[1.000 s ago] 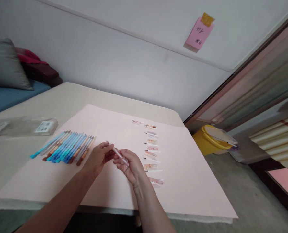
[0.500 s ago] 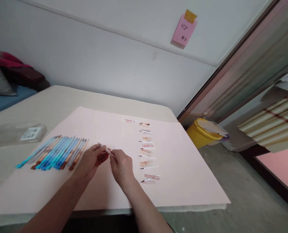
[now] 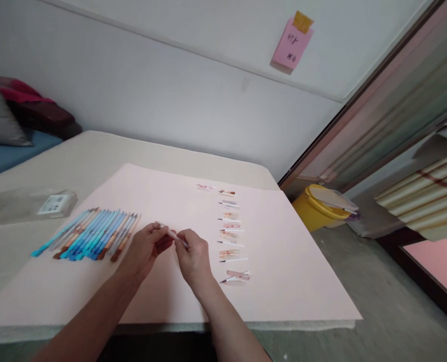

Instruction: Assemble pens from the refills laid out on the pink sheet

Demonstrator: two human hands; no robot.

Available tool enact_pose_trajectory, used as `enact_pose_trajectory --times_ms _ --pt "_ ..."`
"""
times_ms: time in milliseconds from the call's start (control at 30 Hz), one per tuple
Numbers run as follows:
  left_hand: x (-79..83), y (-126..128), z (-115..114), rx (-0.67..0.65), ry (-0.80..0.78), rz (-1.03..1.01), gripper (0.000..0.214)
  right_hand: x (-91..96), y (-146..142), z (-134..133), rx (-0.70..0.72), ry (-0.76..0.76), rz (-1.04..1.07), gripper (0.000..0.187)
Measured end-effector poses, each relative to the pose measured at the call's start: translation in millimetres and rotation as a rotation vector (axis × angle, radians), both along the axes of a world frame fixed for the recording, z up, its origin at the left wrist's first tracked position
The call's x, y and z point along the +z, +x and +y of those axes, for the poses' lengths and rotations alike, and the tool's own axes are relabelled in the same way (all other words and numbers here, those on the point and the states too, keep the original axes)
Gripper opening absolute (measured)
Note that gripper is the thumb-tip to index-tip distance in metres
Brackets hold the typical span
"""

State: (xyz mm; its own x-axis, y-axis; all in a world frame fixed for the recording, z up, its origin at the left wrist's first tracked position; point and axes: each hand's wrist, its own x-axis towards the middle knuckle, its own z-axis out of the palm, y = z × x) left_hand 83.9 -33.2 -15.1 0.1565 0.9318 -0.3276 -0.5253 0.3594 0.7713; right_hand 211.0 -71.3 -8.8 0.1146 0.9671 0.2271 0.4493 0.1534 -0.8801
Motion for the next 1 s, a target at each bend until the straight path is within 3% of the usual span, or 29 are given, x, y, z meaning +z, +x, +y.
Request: enact_pose_trajectory --times_ms 133,333,633,767,1000 --pt "-2.2 0.5 -0.7 0.027 0.028 0.008 0.022 -0.8 -0.2 1.5 -0.005 -0.074 0.14 0.012" --pt "-4.0 3.8 -3.6 0.013 0.064 0.022 0.022 -3.1 -1.9 6.7 -0.033 -0.245 0.613 0.005" --pt "-5.4 5.2 -2.5 -0.002 0.108 0.091 0.023 -6.3 0.9 9.9 -0.016 -0.499 1.097 0.014" --pt "-4.4 5.0 -0.9 -0.024 0.097 0.095 0.021 -5.1 0.9 9.2 -0.012 -0.498 1.099 0.013" --pt "0.7 2.2 -3.0 -0.007 0.064 0.029 0.022 -4.0 -6.4 8.6 -0.028 -0.359 0.859 0.017"
